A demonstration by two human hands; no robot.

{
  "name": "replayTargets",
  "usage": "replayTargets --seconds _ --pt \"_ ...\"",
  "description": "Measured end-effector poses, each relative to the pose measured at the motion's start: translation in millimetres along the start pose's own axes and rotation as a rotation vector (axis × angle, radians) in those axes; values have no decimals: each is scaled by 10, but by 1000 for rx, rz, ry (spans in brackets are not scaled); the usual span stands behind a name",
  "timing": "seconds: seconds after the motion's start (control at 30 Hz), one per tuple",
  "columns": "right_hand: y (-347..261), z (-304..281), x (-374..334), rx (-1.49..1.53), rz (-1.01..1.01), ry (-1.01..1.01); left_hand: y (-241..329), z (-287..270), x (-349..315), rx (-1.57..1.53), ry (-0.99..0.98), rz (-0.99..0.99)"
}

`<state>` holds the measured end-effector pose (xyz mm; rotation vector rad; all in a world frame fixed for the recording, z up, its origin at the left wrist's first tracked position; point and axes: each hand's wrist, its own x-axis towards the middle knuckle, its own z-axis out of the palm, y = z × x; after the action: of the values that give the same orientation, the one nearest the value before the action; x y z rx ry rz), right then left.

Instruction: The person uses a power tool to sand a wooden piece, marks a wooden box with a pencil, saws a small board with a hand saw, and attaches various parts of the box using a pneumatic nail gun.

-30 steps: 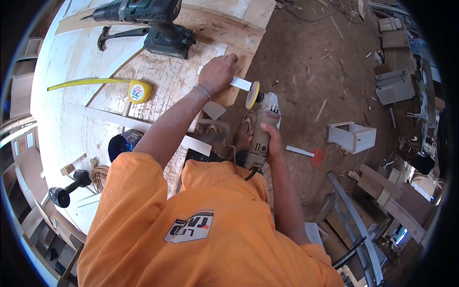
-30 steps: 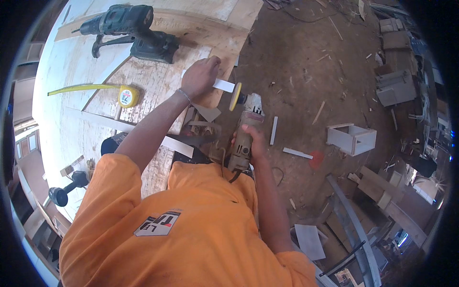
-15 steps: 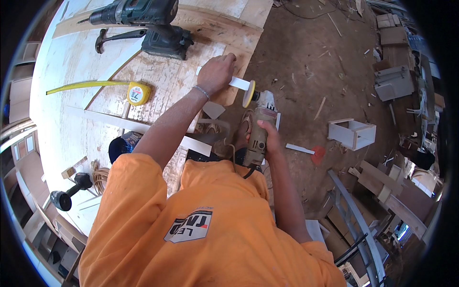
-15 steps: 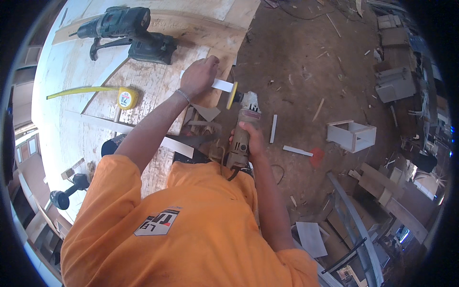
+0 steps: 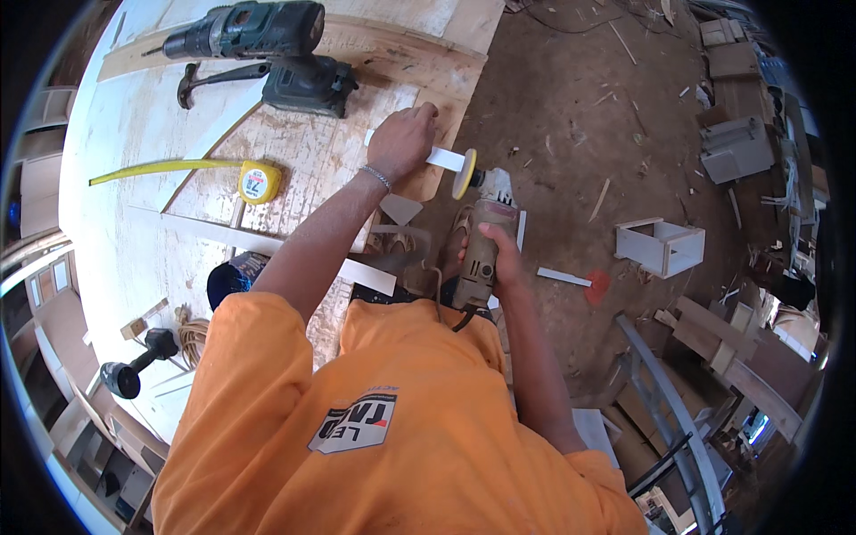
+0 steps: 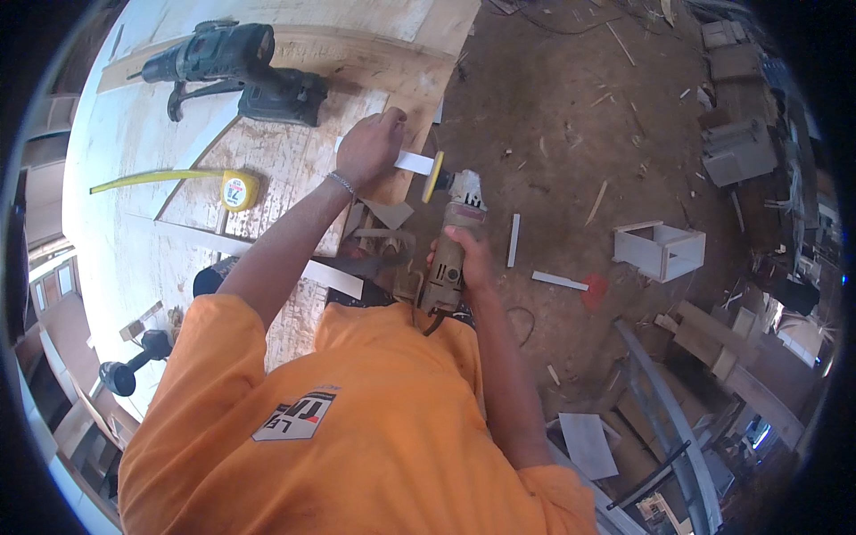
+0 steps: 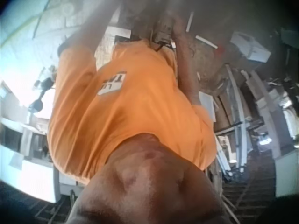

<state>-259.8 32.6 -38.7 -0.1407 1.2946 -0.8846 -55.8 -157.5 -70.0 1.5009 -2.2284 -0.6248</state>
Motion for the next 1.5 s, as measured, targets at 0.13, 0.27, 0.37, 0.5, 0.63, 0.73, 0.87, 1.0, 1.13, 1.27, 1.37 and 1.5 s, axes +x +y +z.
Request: replayTargets --seconds 0.13,0.27,0.37,0.5,0.63,0.73,0.87,1.0,1.13,1.27,1.37,1.5 --pt "-48 -20 -66 -36 -30 -13 -15 2 10 -10 -21 -23" --pt "-29 -16 -29 -15 -15 -21 -13 1 0 -14 -6 -4" --pt "-31 -73 -44 -57 -14 -14 -2 -13 -11 -10 5 5" --pt "6 -37 -86 -21 -54 -17 -21 1 6 -7 -8 9" --pt "12 -94 27 -34 -5 -22 -43 26 10 -4 -34 7" --pt "48 -95 -30 -36 -21 -23 21 -51 6 12 -51 -17" --pt "25 -55 -10 -16 9 -28 -16 -13 -9 -18 -24 -1" --pt "42 -125 -39 -29 -23 -13 26 -50 11 -1 -66 -36" --pt "49 -49 -48 -3 -7 -13 17 -48 -24 -23 -18 -4" --pt "59 -81 -39 15 -4 -21 -24 12 4 -3 3 20" --pt "54 -25 -58 14 12 -25 -9 7 10 20 3 23" --pt "53 -44 -82 -48 -42 -14 0 -8 4 9 -3 -10"
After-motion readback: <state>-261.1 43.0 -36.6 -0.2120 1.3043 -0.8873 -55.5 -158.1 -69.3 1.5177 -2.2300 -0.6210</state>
